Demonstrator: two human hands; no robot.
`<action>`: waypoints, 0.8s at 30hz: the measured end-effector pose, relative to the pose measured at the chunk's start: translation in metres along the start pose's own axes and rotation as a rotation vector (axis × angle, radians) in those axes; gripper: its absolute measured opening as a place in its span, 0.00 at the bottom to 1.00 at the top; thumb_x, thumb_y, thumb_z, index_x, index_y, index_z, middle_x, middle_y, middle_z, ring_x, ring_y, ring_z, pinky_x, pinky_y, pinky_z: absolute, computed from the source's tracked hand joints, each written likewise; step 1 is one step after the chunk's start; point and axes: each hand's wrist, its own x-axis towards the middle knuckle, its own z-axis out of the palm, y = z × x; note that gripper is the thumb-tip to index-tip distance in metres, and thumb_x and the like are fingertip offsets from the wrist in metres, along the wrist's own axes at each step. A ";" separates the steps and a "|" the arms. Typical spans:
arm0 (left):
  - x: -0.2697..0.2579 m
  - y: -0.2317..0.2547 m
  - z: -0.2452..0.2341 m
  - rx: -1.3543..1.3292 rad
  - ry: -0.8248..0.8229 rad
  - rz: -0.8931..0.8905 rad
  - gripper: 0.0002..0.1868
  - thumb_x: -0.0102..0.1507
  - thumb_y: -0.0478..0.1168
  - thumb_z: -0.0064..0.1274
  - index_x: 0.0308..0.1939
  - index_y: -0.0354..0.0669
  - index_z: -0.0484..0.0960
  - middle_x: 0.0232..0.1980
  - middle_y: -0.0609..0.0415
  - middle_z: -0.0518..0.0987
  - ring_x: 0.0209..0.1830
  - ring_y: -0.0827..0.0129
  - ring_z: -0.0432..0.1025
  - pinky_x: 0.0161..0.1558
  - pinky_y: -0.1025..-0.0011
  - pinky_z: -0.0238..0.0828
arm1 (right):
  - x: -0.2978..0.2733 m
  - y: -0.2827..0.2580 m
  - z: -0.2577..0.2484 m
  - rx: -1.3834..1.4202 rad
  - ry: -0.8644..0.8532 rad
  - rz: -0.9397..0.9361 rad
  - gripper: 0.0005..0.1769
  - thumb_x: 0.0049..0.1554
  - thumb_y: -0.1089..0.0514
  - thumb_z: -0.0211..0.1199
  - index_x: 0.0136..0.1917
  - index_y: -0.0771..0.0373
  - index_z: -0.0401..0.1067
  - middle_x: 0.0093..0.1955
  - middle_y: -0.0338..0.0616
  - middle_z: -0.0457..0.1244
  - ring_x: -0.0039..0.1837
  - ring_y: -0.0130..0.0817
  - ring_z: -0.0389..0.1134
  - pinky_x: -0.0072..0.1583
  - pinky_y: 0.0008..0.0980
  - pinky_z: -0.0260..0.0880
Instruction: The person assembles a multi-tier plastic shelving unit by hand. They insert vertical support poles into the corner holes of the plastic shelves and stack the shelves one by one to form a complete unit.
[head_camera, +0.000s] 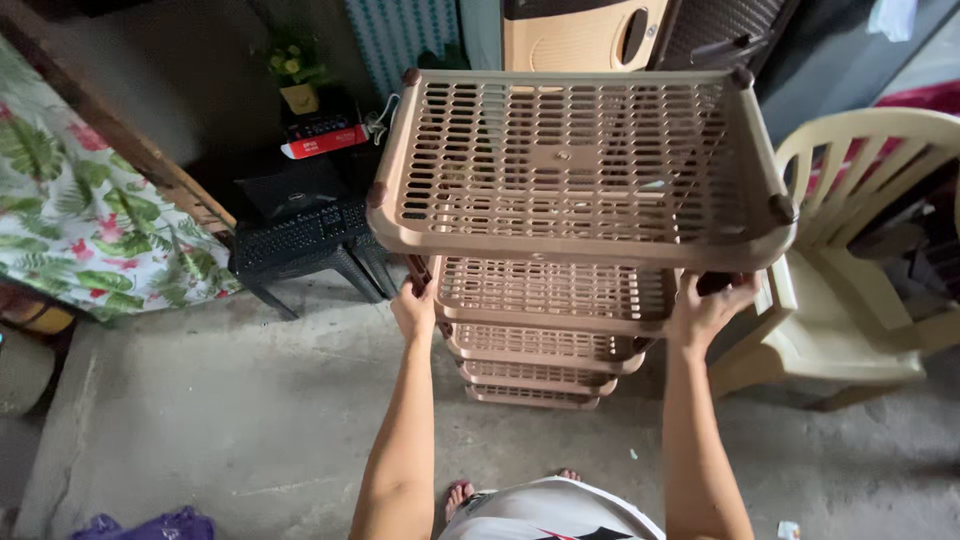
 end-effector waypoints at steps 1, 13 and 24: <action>0.003 0.002 -0.001 -0.008 -0.013 0.002 0.17 0.58 0.45 0.66 0.46 0.39 0.85 0.38 0.42 0.85 0.40 0.49 0.81 0.42 0.58 0.75 | -0.017 -0.012 0.001 -0.048 0.063 0.022 0.37 0.59 0.65 0.69 0.73 0.81 0.54 0.69 0.68 0.52 0.71 0.59 0.54 0.73 0.50 0.53; 0.012 -0.010 -0.045 -0.482 -0.570 -0.158 0.43 0.55 0.41 0.61 0.72 0.38 0.61 0.65 0.52 0.73 0.60 0.65 0.74 0.53 0.64 0.79 | -0.158 -0.199 0.105 0.726 -0.654 0.477 0.32 0.57 0.70 0.58 0.74 0.63 0.61 0.75 0.48 0.60 0.78 0.41 0.60 0.74 0.44 0.63; -0.016 0.039 -0.054 -0.583 -0.734 -0.148 0.51 0.48 0.43 0.69 0.72 0.39 0.60 0.65 0.43 0.74 0.58 0.50 0.76 0.44 0.50 0.74 | -0.134 -0.307 0.163 0.452 -0.972 0.081 0.31 0.53 0.58 0.73 0.67 0.64 0.68 0.59 0.48 0.67 0.61 0.37 0.69 0.64 0.34 0.71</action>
